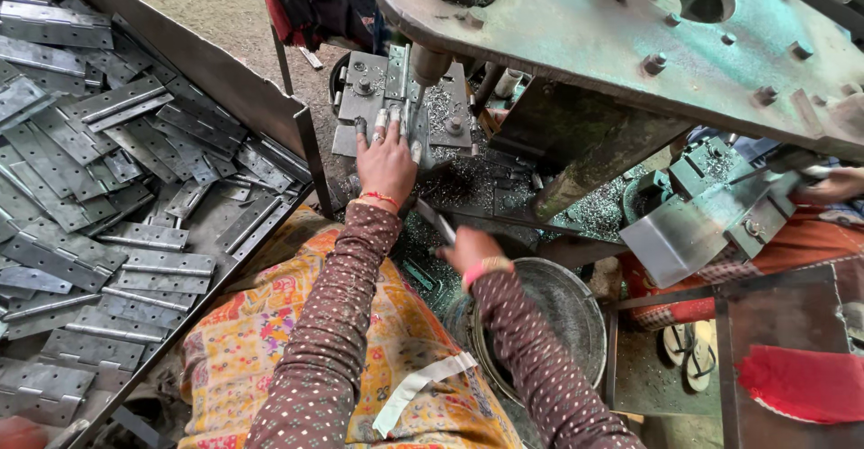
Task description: The person operates a metalworking machine, likely a drill press, by placing metal plates into the machine and using a lever to activate the mechanism. They repeatedly pick up metal plates from a pile, position them under the press, and then remove them after processing.
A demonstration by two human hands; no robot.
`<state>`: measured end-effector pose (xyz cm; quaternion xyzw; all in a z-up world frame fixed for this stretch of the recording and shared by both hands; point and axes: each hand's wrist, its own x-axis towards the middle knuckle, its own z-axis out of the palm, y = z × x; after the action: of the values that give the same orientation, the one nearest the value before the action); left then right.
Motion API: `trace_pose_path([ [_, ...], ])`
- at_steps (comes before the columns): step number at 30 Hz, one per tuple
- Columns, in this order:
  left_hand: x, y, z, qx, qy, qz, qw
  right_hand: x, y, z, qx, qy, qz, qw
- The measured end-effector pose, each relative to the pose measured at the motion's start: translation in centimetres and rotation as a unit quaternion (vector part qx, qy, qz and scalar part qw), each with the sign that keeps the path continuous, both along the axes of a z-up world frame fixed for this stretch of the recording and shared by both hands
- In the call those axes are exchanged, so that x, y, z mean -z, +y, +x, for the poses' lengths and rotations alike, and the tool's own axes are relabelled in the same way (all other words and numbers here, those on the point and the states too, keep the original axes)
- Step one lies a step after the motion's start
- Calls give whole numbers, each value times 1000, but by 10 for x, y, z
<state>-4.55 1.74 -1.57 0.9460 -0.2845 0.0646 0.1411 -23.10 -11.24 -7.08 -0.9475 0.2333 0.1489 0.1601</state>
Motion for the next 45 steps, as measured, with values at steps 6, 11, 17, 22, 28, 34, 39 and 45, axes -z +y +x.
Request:
trace_pose_path([
  [6, 2, 15, -8, 8, -39, -81, 996, 74, 17, -38, 30, -84, -26, 996],
  [11, -3, 19, -23, 24, -82, -8, 996, 22, 5, -13, 20, -17, 4, 1000],
  [17, -2, -7, 8, 11, -33, 71, 997, -16, 2, 5, -9, 34, -9, 999],
  [22, 2, -2, 5, 1, -13, 43, 999, 19, 9, -18, 15, -98, -7, 995],
  [28, 8, -10, -7, -11, -142, 41, 989, -16, 0, 2, 3, 15, -9, 1000],
  [34, 26, -16, 2, -18, -134, 20, 991, -2, -4, 4, 0, 31, -1, 1000],
  [39, 12, -1, 3, -21, -192, -17, 981, 74, 14, -38, 37, -136, 6, 990],
  [45, 14, -2, 0, 0, -116, 26, 993, 29, -1, -7, 6, -15, 9, 1000],
])
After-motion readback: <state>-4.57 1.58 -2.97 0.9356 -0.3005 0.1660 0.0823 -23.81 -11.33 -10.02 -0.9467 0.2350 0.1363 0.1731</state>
